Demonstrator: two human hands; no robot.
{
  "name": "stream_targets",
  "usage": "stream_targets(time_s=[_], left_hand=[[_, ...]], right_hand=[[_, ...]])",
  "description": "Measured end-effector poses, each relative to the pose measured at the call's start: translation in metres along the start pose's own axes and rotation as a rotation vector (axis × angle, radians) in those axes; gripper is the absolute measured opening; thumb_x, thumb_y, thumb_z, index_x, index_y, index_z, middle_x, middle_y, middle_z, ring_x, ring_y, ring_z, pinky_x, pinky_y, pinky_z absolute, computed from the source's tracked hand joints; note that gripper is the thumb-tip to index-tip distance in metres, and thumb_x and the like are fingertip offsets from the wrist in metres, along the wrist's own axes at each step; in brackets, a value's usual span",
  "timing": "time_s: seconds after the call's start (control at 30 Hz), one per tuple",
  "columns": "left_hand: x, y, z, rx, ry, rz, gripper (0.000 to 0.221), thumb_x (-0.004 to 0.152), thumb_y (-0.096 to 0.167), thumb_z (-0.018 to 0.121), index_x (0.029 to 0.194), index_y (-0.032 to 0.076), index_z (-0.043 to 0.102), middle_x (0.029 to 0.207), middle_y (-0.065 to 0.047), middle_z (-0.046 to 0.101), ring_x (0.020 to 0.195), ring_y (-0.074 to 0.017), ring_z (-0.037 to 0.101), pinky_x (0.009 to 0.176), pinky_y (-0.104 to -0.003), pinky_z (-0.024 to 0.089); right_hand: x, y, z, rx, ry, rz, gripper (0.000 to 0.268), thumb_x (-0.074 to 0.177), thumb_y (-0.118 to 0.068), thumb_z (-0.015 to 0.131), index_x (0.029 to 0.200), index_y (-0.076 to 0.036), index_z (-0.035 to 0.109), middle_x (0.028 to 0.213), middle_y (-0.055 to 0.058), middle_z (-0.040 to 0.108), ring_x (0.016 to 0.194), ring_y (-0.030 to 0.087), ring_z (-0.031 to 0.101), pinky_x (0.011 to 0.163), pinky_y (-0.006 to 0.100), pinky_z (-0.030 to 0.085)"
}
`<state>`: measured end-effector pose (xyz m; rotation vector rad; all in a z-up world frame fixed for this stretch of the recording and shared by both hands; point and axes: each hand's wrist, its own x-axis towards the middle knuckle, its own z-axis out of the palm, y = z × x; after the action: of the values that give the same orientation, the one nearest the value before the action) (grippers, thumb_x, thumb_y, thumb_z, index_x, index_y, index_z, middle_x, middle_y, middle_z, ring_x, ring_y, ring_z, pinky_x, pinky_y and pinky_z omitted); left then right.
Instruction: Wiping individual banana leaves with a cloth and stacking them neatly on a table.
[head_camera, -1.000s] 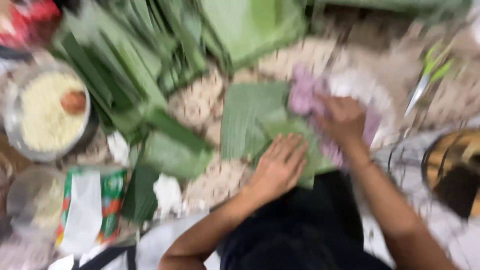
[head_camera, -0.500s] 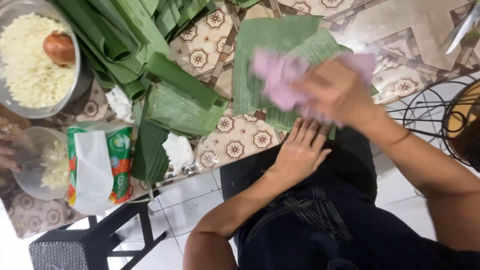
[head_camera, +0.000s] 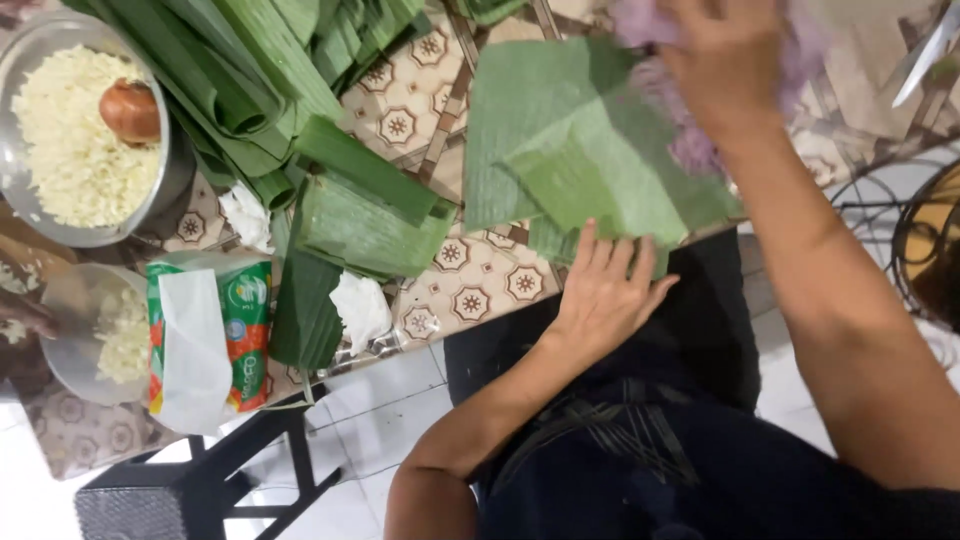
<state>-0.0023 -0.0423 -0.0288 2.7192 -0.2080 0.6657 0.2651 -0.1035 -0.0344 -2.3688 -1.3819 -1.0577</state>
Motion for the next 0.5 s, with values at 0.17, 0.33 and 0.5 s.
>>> stream_targets(time_s=[0.17, 0.33, 0.5], left_hand=[[0.02, -0.009, 0.028, 0.038, -0.065, -0.162, 0.084, 0.073, 0.069, 0.08, 0.123, 0.007, 0.055, 0.14, -0.031, 0.051, 0.135, -0.0526, 0.049, 0.115, -0.065, 0.043], [0.025, -0.008, 0.027, 0.179, -0.035, -0.129, 0.075, 0.084, 0.062, 0.076, 0.125, 0.002, 0.057, 0.121, -0.026, 0.061, 0.123, -0.0439, 0.057, 0.107, -0.057, 0.046], [0.043, -0.012, 0.0, 0.142, 0.233, -0.04, 0.009, 0.101, 0.017, 0.063, 0.096, 0.01, 0.063, 0.081, -0.005, 0.049, 0.07, -0.0228, 0.051, 0.056, -0.035, 0.047]], right_hand=[[-0.021, -0.009, -0.068, 0.271, -0.013, 0.235, 0.029, 0.088, 0.006, 0.084, 0.116, 0.002, 0.078, 0.099, 0.015, 0.059, 0.094, 0.028, 0.053, 0.073, 0.035, 0.042], [-0.053, 0.001, -0.076, 0.454, -0.013, 0.475, 0.029, 0.09, 0.018, 0.069, 0.119, 0.013, 0.07, 0.11, 0.024, 0.069, 0.101, 0.033, 0.062, 0.083, 0.037, 0.054], [-0.067, 0.016, -0.078, 0.554, 0.145, 0.662, 0.031, 0.088, 0.024, 0.061, 0.117, 0.016, 0.067, 0.111, 0.025, 0.067, 0.095, 0.034, 0.064, 0.071, 0.037, 0.054]])
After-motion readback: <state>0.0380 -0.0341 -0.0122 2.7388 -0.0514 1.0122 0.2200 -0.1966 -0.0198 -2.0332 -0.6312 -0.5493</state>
